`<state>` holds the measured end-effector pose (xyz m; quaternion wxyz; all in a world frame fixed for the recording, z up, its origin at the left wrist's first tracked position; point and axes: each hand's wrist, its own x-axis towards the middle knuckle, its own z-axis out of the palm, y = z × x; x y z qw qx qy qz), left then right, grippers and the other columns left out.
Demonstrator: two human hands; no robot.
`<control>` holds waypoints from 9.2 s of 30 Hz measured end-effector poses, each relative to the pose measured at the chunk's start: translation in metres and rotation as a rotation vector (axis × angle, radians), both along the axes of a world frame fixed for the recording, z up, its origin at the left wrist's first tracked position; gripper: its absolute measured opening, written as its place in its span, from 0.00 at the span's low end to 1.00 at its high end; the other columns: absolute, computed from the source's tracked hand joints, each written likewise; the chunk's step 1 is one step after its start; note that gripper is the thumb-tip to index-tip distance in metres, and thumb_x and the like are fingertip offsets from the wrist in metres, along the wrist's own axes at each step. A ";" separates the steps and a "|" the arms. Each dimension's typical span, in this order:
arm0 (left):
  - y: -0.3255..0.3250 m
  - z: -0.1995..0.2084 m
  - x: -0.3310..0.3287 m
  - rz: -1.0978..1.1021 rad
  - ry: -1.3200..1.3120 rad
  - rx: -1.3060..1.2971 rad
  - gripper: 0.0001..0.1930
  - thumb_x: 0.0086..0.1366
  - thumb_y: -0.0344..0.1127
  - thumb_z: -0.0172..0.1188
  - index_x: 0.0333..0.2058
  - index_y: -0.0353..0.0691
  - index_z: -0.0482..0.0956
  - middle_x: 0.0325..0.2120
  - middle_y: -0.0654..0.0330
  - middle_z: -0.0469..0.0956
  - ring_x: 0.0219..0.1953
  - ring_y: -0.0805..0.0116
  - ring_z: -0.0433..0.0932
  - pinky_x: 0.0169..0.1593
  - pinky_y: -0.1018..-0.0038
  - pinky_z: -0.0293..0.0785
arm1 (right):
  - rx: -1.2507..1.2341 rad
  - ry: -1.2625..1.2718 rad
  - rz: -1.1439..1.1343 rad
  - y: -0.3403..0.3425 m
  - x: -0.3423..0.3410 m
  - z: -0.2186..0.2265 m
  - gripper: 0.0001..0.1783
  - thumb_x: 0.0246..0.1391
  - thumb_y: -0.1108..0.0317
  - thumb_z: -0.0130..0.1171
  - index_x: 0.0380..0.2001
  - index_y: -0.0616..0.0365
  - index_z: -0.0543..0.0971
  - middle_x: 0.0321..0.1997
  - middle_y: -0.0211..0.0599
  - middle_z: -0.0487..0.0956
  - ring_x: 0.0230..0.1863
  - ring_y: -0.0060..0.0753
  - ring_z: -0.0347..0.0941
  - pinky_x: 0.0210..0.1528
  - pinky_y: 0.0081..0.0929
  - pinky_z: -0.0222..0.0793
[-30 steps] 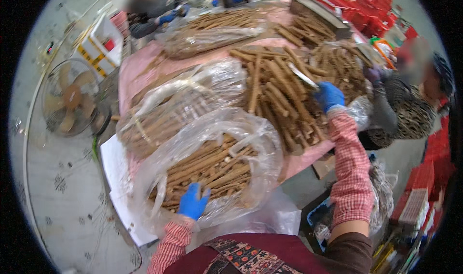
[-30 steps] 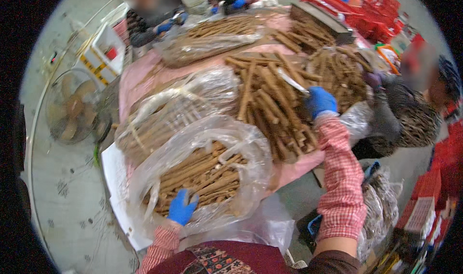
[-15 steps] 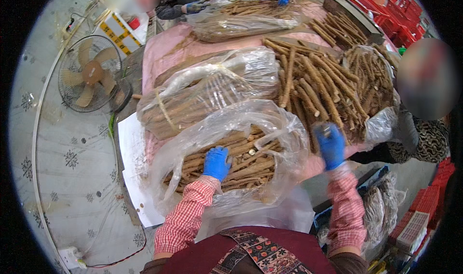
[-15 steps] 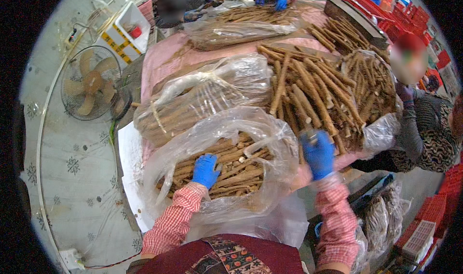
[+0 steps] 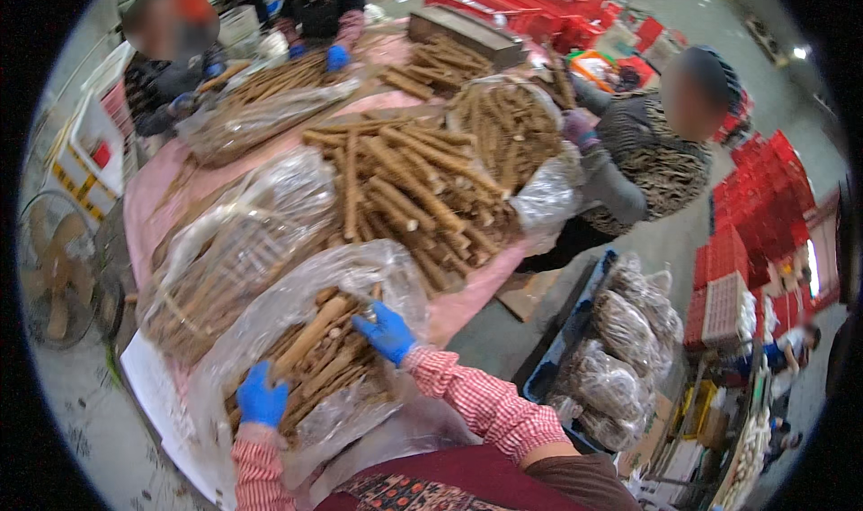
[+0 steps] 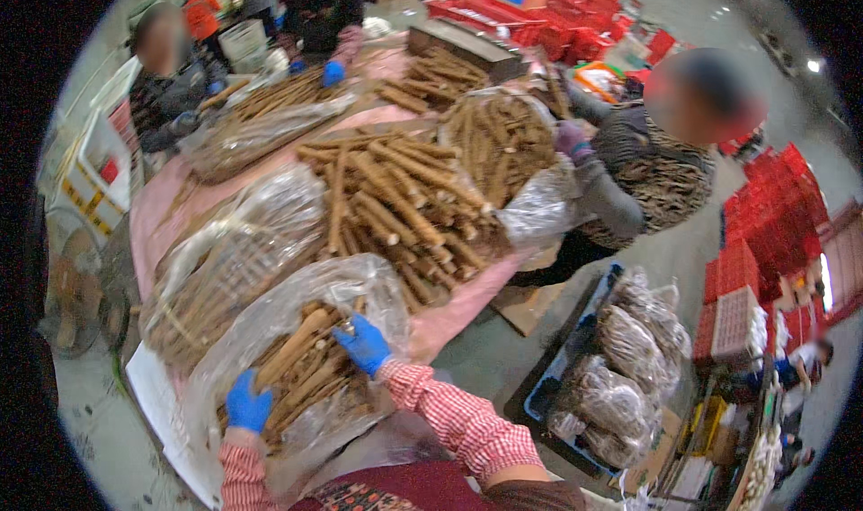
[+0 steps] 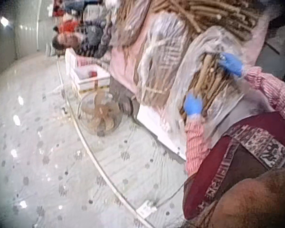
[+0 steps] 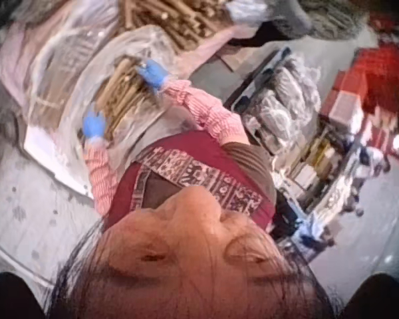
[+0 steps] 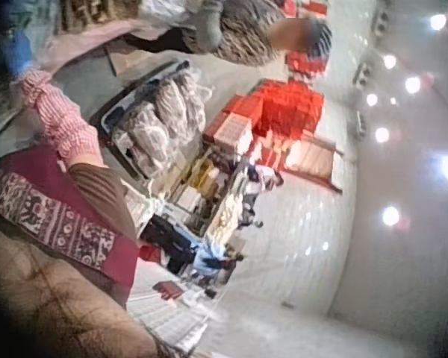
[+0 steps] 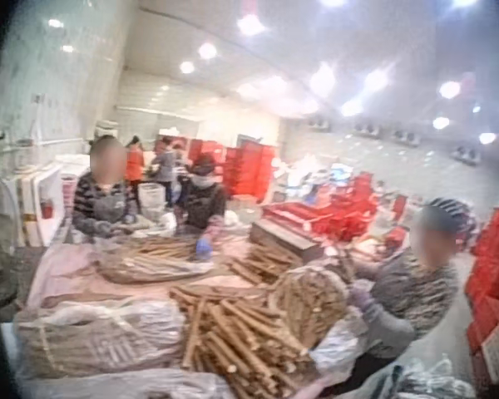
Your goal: The person uses a knife to trim the ends of long root vegetables, placing the trimmed pieces into a plastic bag on the table. The person handles the roots one at a time, cutting off the tips and discarding them.
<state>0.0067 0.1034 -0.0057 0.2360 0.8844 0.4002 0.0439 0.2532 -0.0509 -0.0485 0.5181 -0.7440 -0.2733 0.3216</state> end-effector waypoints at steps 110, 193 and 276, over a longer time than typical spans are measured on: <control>-0.064 0.082 -0.013 0.700 -1.363 -1.054 0.20 0.72 0.45 0.46 0.55 0.39 0.66 0.33 0.61 0.72 0.36 0.66 0.75 0.41 0.68 0.74 | 0.060 0.951 0.147 -0.114 -0.103 0.043 0.14 0.56 0.59 0.58 0.39 0.59 0.76 0.21 0.32 0.75 0.10 0.18 0.61 0.12 0.19 0.55; -0.080 0.020 -0.050 -0.077 0.032 -0.163 0.21 0.56 0.40 0.63 0.45 0.35 0.74 0.44 0.46 0.74 0.45 0.47 0.75 0.47 0.58 0.73 | -0.386 -0.361 0.402 -0.053 -0.161 -0.017 0.20 0.57 0.52 0.55 0.33 0.62 0.73 0.26 0.57 0.77 0.30 0.62 0.74 0.31 0.48 0.69; -0.006 -0.029 0.046 -0.219 0.037 -0.207 0.15 0.62 0.44 0.56 0.42 0.41 0.78 0.40 0.49 0.77 0.43 0.51 0.76 0.47 0.60 0.72 | -0.084 -0.035 0.540 -0.034 -0.021 0.022 0.19 0.49 0.56 0.67 0.38 0.57 0.78 0.34 0.45 0.80 0.33 0.39 0.78 0.37 0.33 0.73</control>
